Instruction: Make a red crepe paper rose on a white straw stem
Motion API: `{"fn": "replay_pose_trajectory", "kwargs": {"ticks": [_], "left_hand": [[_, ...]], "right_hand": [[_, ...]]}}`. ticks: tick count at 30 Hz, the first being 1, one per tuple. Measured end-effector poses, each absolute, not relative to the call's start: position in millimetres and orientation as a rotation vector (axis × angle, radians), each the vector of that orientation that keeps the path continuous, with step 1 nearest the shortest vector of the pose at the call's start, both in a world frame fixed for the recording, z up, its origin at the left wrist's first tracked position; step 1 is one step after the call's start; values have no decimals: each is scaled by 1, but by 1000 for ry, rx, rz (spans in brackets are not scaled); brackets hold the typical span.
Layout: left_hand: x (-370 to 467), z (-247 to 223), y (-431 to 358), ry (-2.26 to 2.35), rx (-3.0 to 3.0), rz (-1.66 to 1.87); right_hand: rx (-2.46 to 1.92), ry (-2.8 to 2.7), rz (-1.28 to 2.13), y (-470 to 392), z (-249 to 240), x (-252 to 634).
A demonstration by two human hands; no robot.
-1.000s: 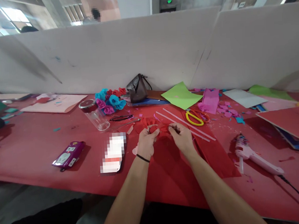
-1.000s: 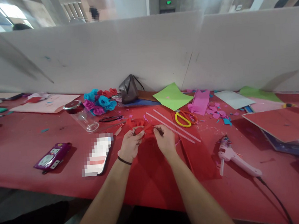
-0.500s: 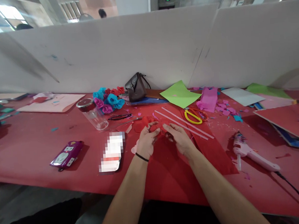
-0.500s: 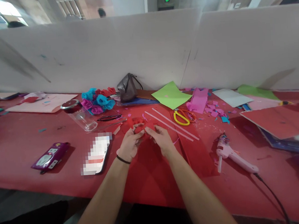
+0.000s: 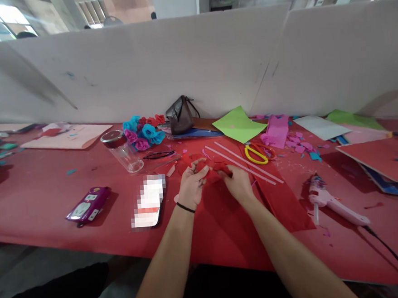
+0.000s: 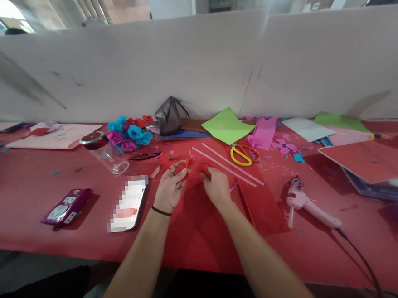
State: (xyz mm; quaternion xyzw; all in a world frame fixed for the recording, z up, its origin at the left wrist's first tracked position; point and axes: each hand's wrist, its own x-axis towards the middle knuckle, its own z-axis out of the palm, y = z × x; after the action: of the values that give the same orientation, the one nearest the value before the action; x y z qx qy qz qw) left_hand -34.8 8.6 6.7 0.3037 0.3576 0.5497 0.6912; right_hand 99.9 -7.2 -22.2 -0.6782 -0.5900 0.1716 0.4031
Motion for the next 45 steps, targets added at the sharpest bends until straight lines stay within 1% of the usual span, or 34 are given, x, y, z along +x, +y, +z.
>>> {"fn": "replay_pose_trajectory", "kwargs": {"ticks": [4, 6, 8, 13, 17, 19, 22, 28, 31, 39, 42, 45], "left_hand": [[-31, 1, 11, 893, 683, 1265], [-29, 0, 10, 904, 716, 1273], [-28, -1, 9, 917, 737, 1262], [-26, -1, 7, 981, 740, 1257], [-26, -3, 7, 1041, 872, 1281], [-25, -4, 8, 1109, 942, 1316], [-24, -4, 8, 1152, 984, 1357], [-20, -2, 6, 1051, 988, 1351], [-21, 0, 3, 1020, 967, 1340], [-39, 25, -9, 1031, 1065, 1012], [-39, 28, -24, 1098, 1101, 966], [-34, 23, -45, 1149, 1095, 936]], "right_hand": [[-1699, -1600, 292, -8, -26, 98], [-1682, -1601, 180, -9, -24, 98], [-1627, -1570, 139, -11, -20, 98], [-1528, -1542, 180, -11, -17, 98], [-1560, -1571, 220, -9, -21, 98], [-1507, -1517, 232, -10, -20, 98], [-1407, -1472, 302, -14, -17, 98], [-1244, -1460, 618, -17, -17, 91], [-1213, -1387, 684, -17, -14, 91], [-1269, -1359, 889, -34, 11, 100], [-1291, -1391, 823, -55, 14, 107], [-1461, -1405, 548, -85, 13, 143]]}}
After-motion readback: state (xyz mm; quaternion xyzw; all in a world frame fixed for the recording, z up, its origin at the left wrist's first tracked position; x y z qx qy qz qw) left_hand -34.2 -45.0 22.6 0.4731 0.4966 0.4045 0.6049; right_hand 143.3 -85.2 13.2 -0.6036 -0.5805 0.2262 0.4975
